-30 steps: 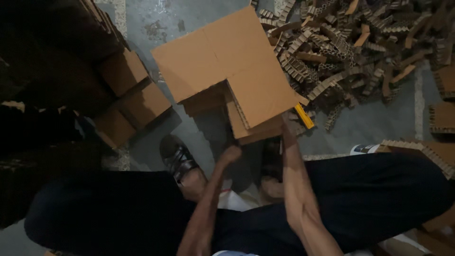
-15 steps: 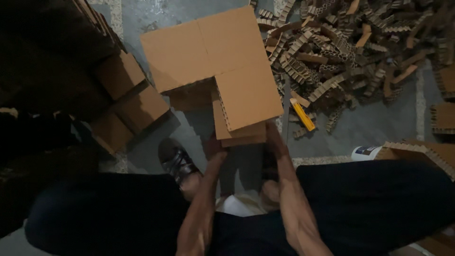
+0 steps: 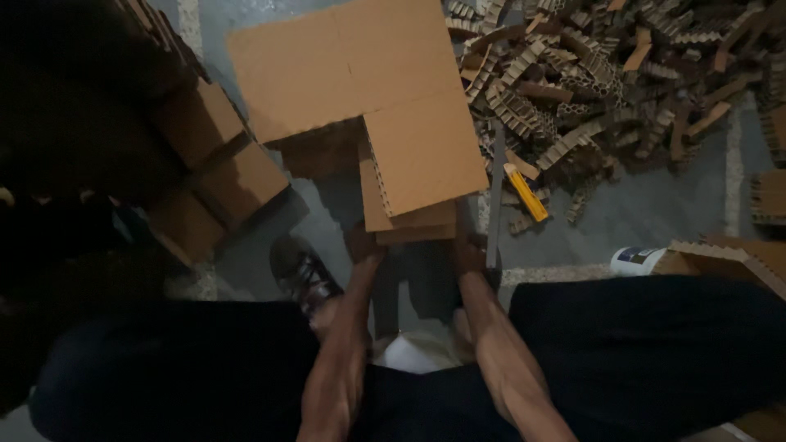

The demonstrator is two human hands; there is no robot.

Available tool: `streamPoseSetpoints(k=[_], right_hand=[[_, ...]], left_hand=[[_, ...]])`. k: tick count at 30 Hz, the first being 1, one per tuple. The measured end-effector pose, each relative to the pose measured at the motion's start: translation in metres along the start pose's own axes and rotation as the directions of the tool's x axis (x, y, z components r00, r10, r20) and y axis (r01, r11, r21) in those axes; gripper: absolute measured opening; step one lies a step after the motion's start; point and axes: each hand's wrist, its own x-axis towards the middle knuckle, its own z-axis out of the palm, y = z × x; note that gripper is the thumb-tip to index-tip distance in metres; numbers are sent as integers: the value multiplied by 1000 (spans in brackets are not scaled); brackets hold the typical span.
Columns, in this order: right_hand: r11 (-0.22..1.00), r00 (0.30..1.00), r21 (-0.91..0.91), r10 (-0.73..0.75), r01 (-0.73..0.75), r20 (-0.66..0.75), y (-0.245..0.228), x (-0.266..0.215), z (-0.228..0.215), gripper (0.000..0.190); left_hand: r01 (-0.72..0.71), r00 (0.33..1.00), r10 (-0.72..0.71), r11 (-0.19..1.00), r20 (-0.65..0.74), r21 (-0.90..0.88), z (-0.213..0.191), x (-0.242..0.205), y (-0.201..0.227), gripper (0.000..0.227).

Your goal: The person sits on the floor and uses a utility knife and a metal ruler to cut rectangular pieces of corrugated cardboard. They repeatedly measure, score, and snap the cardboard, then separate the cut pieces and place them aside.

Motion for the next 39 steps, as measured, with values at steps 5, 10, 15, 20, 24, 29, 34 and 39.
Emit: streamPoseSetpoints(k=[5,10,15,20,24,29,34,39], right_hand=[[997,995,14,-77,78,-65,-18,24,-17,61],[989,982,36,-137,143,-131,-33,41,-32,63],[969,961,60,-228,239,-154,-36,37,-24,65],[833,783,5,-518,553,-345,-39,46,-24,70],[847,832,96,-484,524,-271,-53,34,-42,67],[889,961,379,-276,258,-7,-90,-15,-119,126],[824,877,301,-459,480,-141,-125,-44,-146,114],[817,804,90,-531,569,-267,-115,-35,-124,57]], left_hand=[[132,978,-117,988,172,-80,-2,8,-6,48],[228,951,-168,948,259,-221,-3,5,-2,51],[295,886,-238,951,398,-88,-9,-3,-2,57],[222,955,-154,938,255,-265,-4,1,-2,63],[53,989,-13,961,147,-270,-14,-1,-1,56],[-23,993,71,894,90,-446,-98,-6,28,61],[-362,931,298,831,-212,-422,-155,-21,84,83],[-445,877,294,795,-381,-412,-151,-25,103,114]])
